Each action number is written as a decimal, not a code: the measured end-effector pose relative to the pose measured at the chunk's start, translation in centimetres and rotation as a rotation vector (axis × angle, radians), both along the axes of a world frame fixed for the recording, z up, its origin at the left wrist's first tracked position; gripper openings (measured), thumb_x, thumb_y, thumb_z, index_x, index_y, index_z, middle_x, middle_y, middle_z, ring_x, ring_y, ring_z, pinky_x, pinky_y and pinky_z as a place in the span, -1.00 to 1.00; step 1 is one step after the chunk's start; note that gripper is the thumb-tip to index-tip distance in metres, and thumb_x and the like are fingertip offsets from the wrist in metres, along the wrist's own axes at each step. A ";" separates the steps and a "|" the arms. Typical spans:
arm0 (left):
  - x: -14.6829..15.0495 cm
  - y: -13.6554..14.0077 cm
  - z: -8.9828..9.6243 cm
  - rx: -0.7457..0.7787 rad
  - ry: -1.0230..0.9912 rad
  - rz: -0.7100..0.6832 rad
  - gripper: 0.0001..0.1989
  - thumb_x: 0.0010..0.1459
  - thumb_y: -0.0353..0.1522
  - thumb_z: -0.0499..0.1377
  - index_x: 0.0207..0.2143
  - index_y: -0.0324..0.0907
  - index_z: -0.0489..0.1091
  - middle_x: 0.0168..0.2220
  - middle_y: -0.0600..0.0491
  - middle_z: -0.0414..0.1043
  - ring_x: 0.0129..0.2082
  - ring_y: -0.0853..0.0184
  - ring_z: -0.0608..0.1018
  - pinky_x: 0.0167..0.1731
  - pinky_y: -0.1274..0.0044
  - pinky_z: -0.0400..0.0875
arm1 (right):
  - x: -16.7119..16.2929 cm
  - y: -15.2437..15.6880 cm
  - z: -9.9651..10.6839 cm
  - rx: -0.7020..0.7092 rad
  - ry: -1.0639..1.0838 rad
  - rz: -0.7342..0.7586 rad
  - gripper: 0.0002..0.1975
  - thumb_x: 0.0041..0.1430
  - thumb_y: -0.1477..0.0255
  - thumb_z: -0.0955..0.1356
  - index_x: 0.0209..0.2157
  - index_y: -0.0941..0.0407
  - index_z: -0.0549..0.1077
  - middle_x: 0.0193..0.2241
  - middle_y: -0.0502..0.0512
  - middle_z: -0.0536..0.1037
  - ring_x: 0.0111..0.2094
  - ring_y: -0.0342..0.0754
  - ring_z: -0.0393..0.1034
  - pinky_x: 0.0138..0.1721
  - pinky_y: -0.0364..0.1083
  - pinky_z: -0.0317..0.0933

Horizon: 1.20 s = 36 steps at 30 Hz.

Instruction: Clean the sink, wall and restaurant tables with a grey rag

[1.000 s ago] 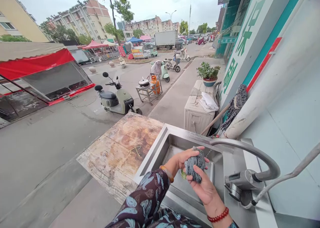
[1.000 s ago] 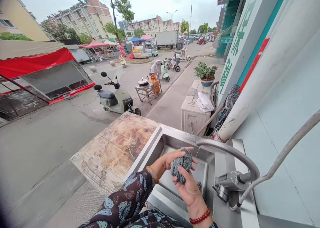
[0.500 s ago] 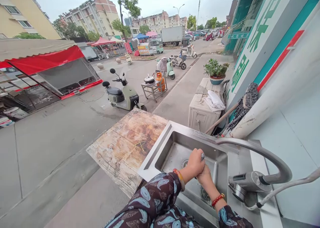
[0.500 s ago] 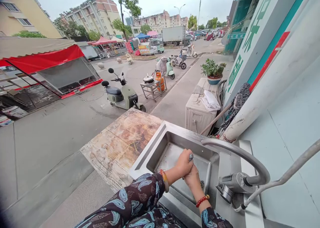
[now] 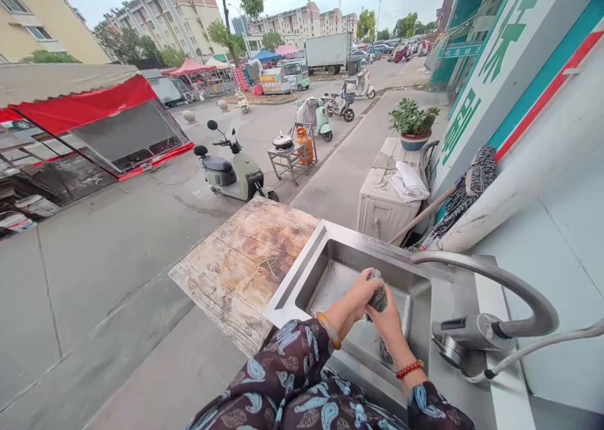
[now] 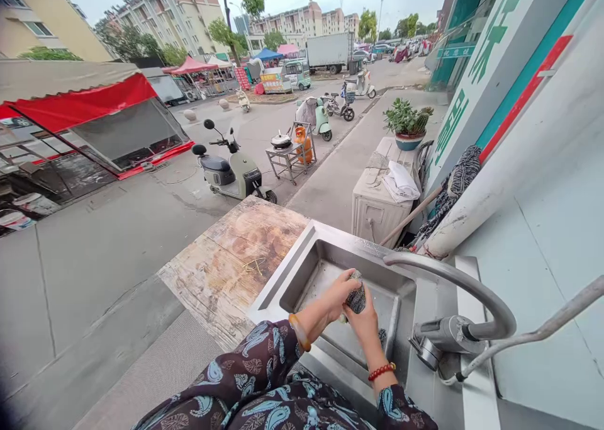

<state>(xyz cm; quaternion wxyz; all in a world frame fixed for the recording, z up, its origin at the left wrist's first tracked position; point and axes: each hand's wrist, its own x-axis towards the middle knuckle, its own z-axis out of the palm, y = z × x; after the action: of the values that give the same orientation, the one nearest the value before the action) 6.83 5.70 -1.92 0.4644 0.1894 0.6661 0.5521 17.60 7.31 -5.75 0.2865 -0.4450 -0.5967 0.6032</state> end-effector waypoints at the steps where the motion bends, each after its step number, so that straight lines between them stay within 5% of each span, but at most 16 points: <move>1: -0.6 -0.3 0.4 0.040 -0.042 -0.037 -0.36 0.03 -0.33 0.25 0.21 -0.12 0.27 0.05 -0.11 0.37 -0.13 0.24 0.50 -0.17 0.43 0.38 | 0.1 0.2 1.0 -0.154 0.109 -0.043 -0.40 -0.08 0.27 0.49 0.05 0.03 0.38 -0.23 0.08 0.57 -0.30 0.04 0.47 -0.49 -0.13 0.29; 7: -3.0 -1.5 3.3 0.368 -0.323 -0.237 0.01 -0.19 -0.11 0.47 0.31 0.01 0.17 0.15 -0.12 0.33 -0.05 0.24 0.50 -0.04 0.41 0.36 | 0.0 -1.9 7.8 -0.953 0.920 0.076 -0.69 0.01 0.38 0.48 -0.19 0.10 0.42 -0.38 -0.02 0.46 -0.54 -0.27 0.21 -0.69 -0.33 0.05; 10: -3.4 -1.0 4.7 0.503 -0.373 -0.392 -0.12 -0.18 -0.15 0.47 0.23 0.01 0.31 0.08 -0.10 0.43 -0.04 0.18 0.52 -0.01 0.35 0.38 | -0.4 -3.3 9.5 -1.159 1.084 0.171 -0.74 0.09 0.36 0.45 -0.19 0.09 0.40 -0.34 0.01 0.46 -0.54 -0.29 0.19 -0.69 -0.36 0.10; 12: -3.6 -0.6 5.4 0.474 -0.328 -0.486 -0.28 -0.12 -0.20 0.44 0.13 -0.10 0.42 -0.10 -0.09 0.52 -0.15 0.20 0.56 -0.08 0.35 0.41 | -0.5 -3.5 9.8 -1.173 1.088 0.178 -0.72 0.08 0.34 0.47 -0.19 0.10 0.39 -0.34 0.02 0.45 -0.54 -0.29 0.19 -0.69 -0.37 0.09; 17: -3.2 -0.1 5.6 0.260 0.084 -0.451 -0.77 0.09 -0.26 0.22 -0.26 -0.21 0.54 -0.50 0.11 0.40 -0.50 0.42 0.41 -0.38 0.53 0.34 | 0.3 -2.6 8.5 -0.862 0.763 0.178 -0.67 -0.06 0.35 0.53 -0.32 0.12 0.36 -0.46 -0.05 0.41 -0.55 -0.27 0.20 -0.67 -0.32 -0.03; 23: -1.6 0.3 4.2 0.187 0.574 -0.412 -0.86 0.04 -0.48 0.09 -0.47 -0.16 0.43 -0.45 0.12 0.41 -0.37 0.37 0.42 -0.22 0.52 0.33 | -0.8 -1.5 5.1 -0.210 0.057 0.156 -0.75 -0.07 0.42 0.41 -0.31 0.10 0.33 -0.52 -0.07 0.43 -0.55 -0.18 0.25 -0.59 -0.22 0.05; 26: -0.9 0.3 2.6 0.102 0.622 -0.307 -0.81 -0.06 -0.58 0.09 -0.48 -0.13 0.38 -0.45 0.12 0.38 -0.34 0.33 0.40 -0.14 0.47 0.31 | -1.7 -1.0 3.1 0.018 -0.120 0.119 -0.76 -0.10 0.51 0.40 -0.32 0.12 0.35 -0.39 0.07 0.53 -0.39 -0.08 0.39 -0.39 -0.14 0.23; 30: -0.5 -0.2 0.5 0.002 0.637 -0.137 -0.77 -0.10 -0.60 0.11 -0.43 -0.10 0.35 -0.42 0.11 0.37 -0.31 0.29 0.37 -0.10 0.41 0.30 | -1.9 -1.0 1.8 0.136 -0.238 0.099 -0.74 0.02 0.52 0.34 -0.18 0.14 0.39 -0.24 0.21 0.55 -0.21 0.05 0.44 -0.19 -0.02 0.30; 36: -0.9 -0.8 -1.5 -0.034 0.450 0.100 -0.96 0.12 -0.38 0.09 -0.35 -0.12 0.33 -0.34 0.04 0.41 -0.27 0.27 0.43 -0.15 0.40 0.33 | -1.3 -2.5 1.6 0.618 -0.323 0.194 -0.19 0.05 0.57 0.33 0.34 0.06 0.03 0.28 0.32 0.21 0.23 0.18 0.26 0.10 0.12 0.31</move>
<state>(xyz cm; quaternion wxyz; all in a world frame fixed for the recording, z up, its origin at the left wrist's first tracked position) 5.89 4.94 -3.44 0.2794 0.2666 0.7705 0.5071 16.32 4.77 -4.17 0.2509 -0.3682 -0.8278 0.3409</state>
